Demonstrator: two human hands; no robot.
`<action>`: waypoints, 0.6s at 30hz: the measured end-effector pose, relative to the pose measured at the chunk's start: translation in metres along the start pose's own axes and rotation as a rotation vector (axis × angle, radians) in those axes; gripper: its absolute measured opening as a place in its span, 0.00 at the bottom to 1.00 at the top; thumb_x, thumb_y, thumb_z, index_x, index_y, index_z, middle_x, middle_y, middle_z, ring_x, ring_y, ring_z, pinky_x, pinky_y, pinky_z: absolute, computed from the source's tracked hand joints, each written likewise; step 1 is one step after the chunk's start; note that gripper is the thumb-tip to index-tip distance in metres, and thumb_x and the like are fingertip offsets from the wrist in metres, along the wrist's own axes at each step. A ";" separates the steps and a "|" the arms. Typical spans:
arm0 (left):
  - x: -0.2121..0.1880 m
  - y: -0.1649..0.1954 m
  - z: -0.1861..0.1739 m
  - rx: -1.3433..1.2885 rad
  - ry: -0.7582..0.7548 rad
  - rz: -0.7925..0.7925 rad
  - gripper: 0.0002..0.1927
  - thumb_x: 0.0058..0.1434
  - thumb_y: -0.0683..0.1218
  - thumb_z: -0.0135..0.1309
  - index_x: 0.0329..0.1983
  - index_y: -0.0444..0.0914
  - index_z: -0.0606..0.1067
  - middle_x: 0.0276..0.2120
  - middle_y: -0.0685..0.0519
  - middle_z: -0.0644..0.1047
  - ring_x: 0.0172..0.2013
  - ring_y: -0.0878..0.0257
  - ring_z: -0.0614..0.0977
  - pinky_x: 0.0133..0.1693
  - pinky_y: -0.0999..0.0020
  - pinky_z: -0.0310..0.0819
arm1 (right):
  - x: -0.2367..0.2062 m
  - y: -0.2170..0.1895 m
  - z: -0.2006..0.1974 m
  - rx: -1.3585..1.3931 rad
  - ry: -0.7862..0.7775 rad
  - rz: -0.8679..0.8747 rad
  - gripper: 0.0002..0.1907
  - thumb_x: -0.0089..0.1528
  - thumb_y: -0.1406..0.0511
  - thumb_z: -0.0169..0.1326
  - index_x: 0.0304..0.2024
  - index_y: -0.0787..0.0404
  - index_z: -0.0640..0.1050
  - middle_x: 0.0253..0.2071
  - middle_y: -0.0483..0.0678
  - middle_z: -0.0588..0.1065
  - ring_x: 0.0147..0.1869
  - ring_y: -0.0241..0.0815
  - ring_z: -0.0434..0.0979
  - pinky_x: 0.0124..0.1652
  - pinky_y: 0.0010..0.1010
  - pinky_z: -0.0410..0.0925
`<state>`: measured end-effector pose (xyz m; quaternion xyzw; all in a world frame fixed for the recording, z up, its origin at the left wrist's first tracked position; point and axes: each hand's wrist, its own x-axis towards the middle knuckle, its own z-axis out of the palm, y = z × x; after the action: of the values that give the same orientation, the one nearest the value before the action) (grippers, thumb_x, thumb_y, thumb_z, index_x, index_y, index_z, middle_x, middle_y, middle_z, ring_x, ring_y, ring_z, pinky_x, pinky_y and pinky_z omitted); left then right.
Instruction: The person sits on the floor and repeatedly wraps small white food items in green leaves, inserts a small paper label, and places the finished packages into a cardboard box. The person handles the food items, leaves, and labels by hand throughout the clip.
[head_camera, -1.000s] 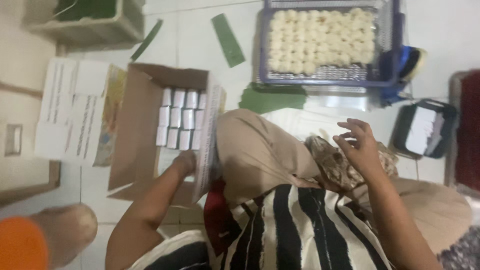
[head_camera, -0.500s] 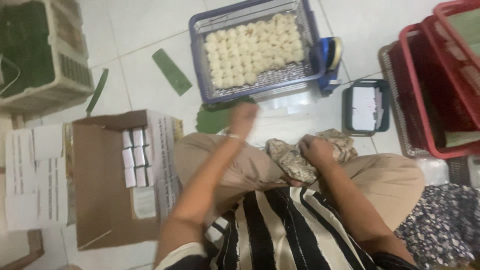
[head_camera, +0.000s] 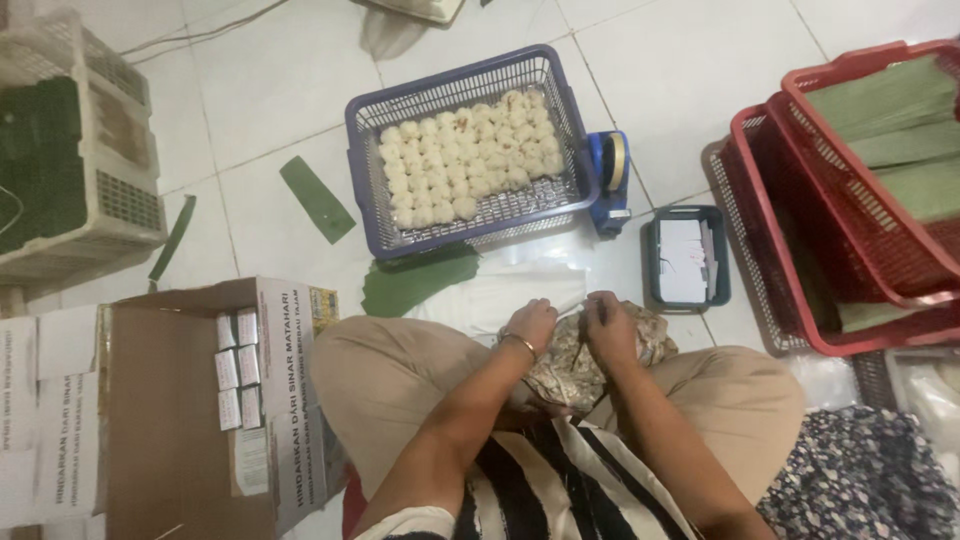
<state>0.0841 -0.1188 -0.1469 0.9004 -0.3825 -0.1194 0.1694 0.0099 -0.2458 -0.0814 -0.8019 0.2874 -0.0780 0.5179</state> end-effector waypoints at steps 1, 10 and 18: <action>-0.002 -0.002 -0.003 -0.057 0.029 -0.015 0.06 0.61 0.40 0.54 0.38 0.39 0.80 0.42 0.44 0.78 0.46 0.47 0.80 0.44 0.53 0.77 | 0.000 0.000 0.001 0.053 -0.014 0.078 0.09 0.66 0.64 0.53 0.44 0.62 0.77 0.24 0.51 0.76 0.25 0.43 0.77 0.29 0.36 0.71; 0.017 -0.056 -0.002 -1.240 -0.079 -0.663 0.22 0.50 0.59 0.66 0.29 0.35 0.84 0.27 0.46 0.84 0.26 0.57 0.84 0.32 0.60 0.79 | 0.010 0.021 0.011 -0.167 0.062 -0.103 0.11 0.66 0.63 0.55 0.47 0.62 0.78 0.36 0.56 0.79 0.37 0.49 0.79 0.39 0.39 0.71; 0.009 -0.070 0.011 -0.956 0.034 -0.627 0.15 0.50 0.50 0.69 0.28 0.34 0.80 0.27 0.46 0.82 0.27 0.57 0.82 0.33 0.60 0.77 | 0.009 0.024 0.025 -0.528 -0.110 -0.624 0.16 0.62 0.61 0.53 0.51 0.60 0.79 0.49 0.54 0.77 0.52 0.56 0.75 0.52 0.45 0.68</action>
<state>0.1319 -0.0823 -0.1856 0.7959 0.0021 -0.3090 0.5207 0.0183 -0.2380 -0.1154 -0.9589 0.0126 -0.1117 0.2606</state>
